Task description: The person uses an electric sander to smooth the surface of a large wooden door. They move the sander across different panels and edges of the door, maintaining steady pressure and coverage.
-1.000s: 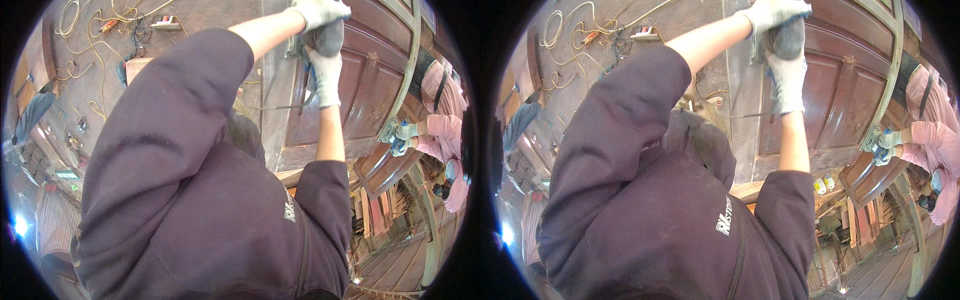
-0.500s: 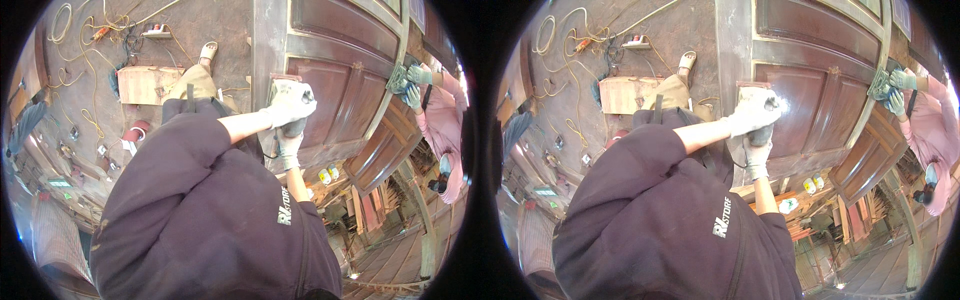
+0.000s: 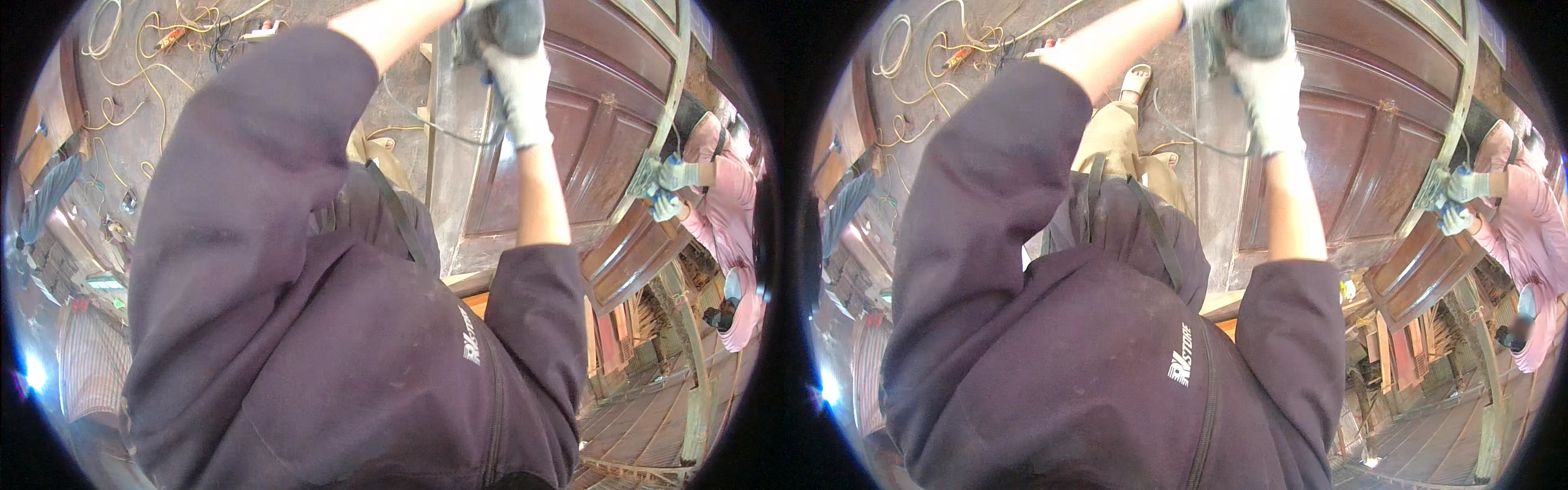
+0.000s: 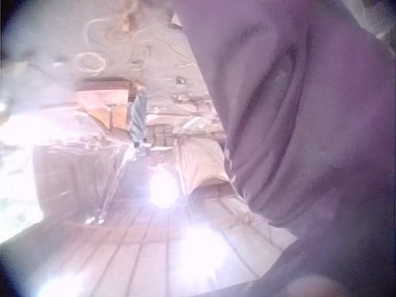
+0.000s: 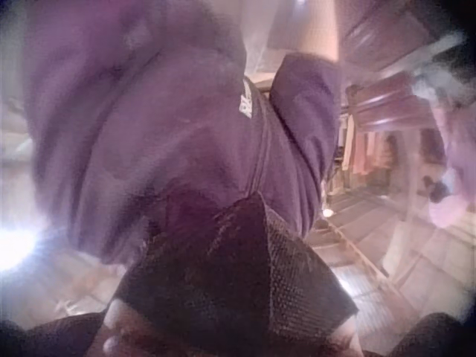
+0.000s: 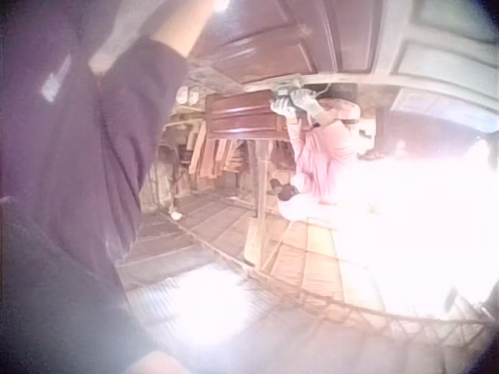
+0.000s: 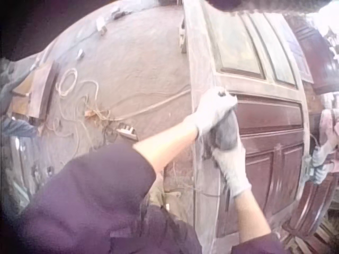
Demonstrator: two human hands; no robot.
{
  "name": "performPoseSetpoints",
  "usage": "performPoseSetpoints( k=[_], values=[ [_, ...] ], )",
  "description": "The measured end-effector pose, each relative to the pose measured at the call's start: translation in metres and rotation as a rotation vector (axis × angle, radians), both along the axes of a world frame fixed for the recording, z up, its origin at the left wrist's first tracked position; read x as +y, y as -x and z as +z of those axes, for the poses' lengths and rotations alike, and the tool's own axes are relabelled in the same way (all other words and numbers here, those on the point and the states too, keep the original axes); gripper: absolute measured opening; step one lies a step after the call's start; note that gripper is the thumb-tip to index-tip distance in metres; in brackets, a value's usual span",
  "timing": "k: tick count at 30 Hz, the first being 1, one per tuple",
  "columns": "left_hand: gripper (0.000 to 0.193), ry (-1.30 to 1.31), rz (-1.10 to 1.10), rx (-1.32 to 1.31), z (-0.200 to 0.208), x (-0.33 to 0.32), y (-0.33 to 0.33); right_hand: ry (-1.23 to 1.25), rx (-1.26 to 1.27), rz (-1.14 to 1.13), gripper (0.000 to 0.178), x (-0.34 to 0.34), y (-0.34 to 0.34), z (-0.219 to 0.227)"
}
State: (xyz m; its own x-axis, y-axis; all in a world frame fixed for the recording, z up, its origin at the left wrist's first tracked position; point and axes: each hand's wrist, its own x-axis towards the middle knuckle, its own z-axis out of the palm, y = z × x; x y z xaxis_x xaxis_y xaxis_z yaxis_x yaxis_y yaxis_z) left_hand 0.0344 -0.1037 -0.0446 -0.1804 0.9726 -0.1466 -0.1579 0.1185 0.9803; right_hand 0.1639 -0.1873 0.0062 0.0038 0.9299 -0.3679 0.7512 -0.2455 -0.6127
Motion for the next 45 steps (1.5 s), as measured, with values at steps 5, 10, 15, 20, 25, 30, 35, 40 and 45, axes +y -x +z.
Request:
performPoseSetpoints(
  k=[5,10,15,20,25,30,35,40,45],
  values=[
    [0.024,0.227,-0.140,0.080,0.039,-0.122,-0.058,-0.072,-0.115,-0.025,0.068,-0.123,-0.073,-0.013],
    [0.021,0.187,-0.161,0.150,0.040,-0.219,-0.131,0.057,-0.205,-0.048,0.091,-0.249,-0.166,-0.019],
    [0.019,0.222,-0.177,0.220,0.040,-0.228,-0.125,0.145,-0.126,-0.170,0.094,-0.261,-0.140,-0.003],
    [0.023,0.217,-0.113,0.043,0.033,-0.131,-0.060,0.084,-0.110,-0.043,0.087,-0.139,-0.074,-0.006],
    [0.027,-0.093,-0.020,0.028,0.011,-0.007,0.005,-0.100,0.021,0.046,0.063,-0.009,0.000,-0.001],
    [0.036,-0.020,-0.163,0.282,0.001,0.061,0.038,-0.074,0.164,-0.058,0.062,0.034,0.033,0.013],
    [0.026,0.089,-0.134,0.099,0.032,-0.067,-0.022,0.063,0.021,-0.133,0.048,-0.062,-0.035,-0.005],
    [0.021,0.323,-0.130,0.111,0.044,-0.187,-0.068,0.259,-0.097,-0.020,0.065,-0.184,-0.111,0.003],
    [0.021,0.351,-0.130,0.092,0.042,-0.196,-0.050,0.092,-0.200,0.078,0.070,-0.184,-0.072,0.025]
  ],
)
